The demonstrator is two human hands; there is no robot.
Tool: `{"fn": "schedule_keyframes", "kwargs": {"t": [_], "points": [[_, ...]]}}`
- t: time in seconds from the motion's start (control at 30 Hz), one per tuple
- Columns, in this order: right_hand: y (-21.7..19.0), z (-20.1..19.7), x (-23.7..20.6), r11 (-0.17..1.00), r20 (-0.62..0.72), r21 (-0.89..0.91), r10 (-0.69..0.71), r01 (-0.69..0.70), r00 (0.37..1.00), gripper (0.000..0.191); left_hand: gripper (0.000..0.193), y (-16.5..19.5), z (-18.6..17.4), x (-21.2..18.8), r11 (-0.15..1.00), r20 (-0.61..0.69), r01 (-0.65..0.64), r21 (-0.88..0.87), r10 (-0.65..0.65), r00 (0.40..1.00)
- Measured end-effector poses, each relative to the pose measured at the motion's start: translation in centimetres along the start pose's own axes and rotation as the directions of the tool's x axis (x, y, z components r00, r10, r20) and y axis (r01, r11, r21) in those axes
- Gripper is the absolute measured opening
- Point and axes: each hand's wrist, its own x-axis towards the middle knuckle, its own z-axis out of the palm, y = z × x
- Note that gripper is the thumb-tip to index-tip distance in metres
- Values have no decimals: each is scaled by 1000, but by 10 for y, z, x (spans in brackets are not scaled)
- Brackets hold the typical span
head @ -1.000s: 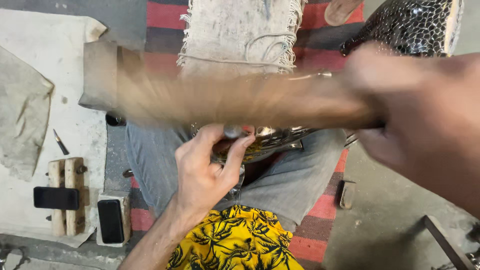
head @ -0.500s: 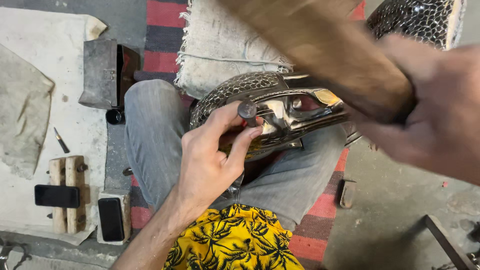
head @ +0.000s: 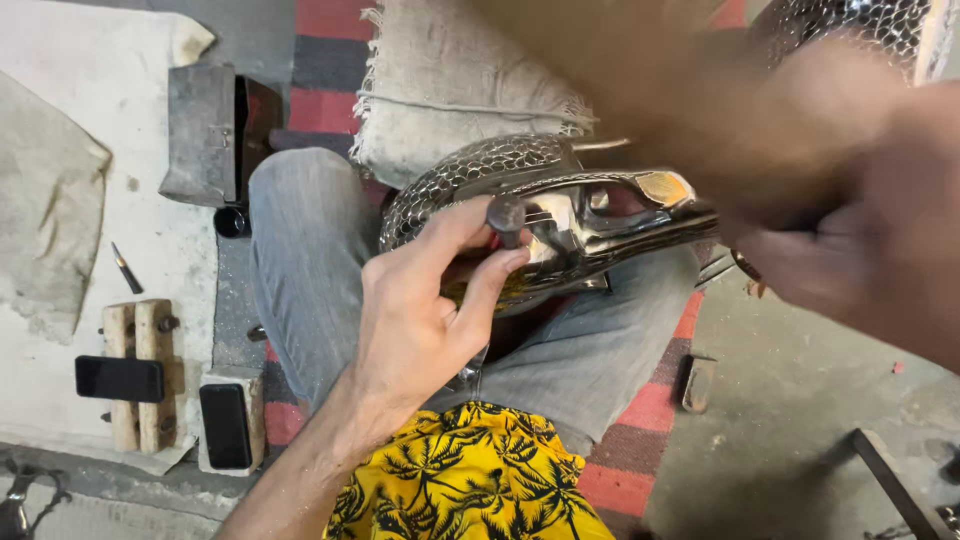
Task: The person sits on the floor with a silver metal elephant figurine on their lap and hammers a punch tool against its surface using a wooden mallet, repositioning the punch repeatedly to work different spots on the figurine's body.
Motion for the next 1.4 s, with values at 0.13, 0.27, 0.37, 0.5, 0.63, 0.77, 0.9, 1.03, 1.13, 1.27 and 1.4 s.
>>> {"fn": "schedule_keyframes", "kwargs": {"t": [0.13,0.27,0.37,0.5,0.63,0.77,0.9,1.03,1.13,1.27,1.4], "points": [[-14,-10,1,981,36,-57,186,-184,982,30,28,2,-1,5,997,23,-44,63,42,999],[-22,-6,-1,980,23,1,199,-199,980,26,21,4,-5,11,990,136,116,79,-126,983],[-18,6,-8,926,-108,328,232,-185,967,24,35,6,-7,14,993,136,-81,83,69,988],[-4,15,-22,998,-142,-60,-5,-4,990,25,30,9,-14,23,987,257,-132,94,104,961],[-3,30,-37,943,-223,296,223,-152,949,29,33,8,-18,35,964,375,-256,65,214,902],[-4,54,-64,892,-252,349,384,-287,888,30,37,7,-23,45,950,512,-306,63,232,827],[3,97,-96,918,-328,339,320,-205,889,15,40,9,-26,58,920,614,-393,18,300,730],[-3,135,-125,752,-372,617,538,-231,757,23,47,15,-19,78,937,761,-350,13,217,611],[-23,160,-127,583,-338,802,620,-128,708,15,61,20,-17,89,899,844,-433,60,187,503],[-56,187,-115,529,-458,847,680,50,573,24,56,24,-17,95,840,863,-542,5,270,427],[-75,206,-122,737,-440,612,620,-289,650,37,59,24,-9,102,806,910,-587,-77,298,289]]}}
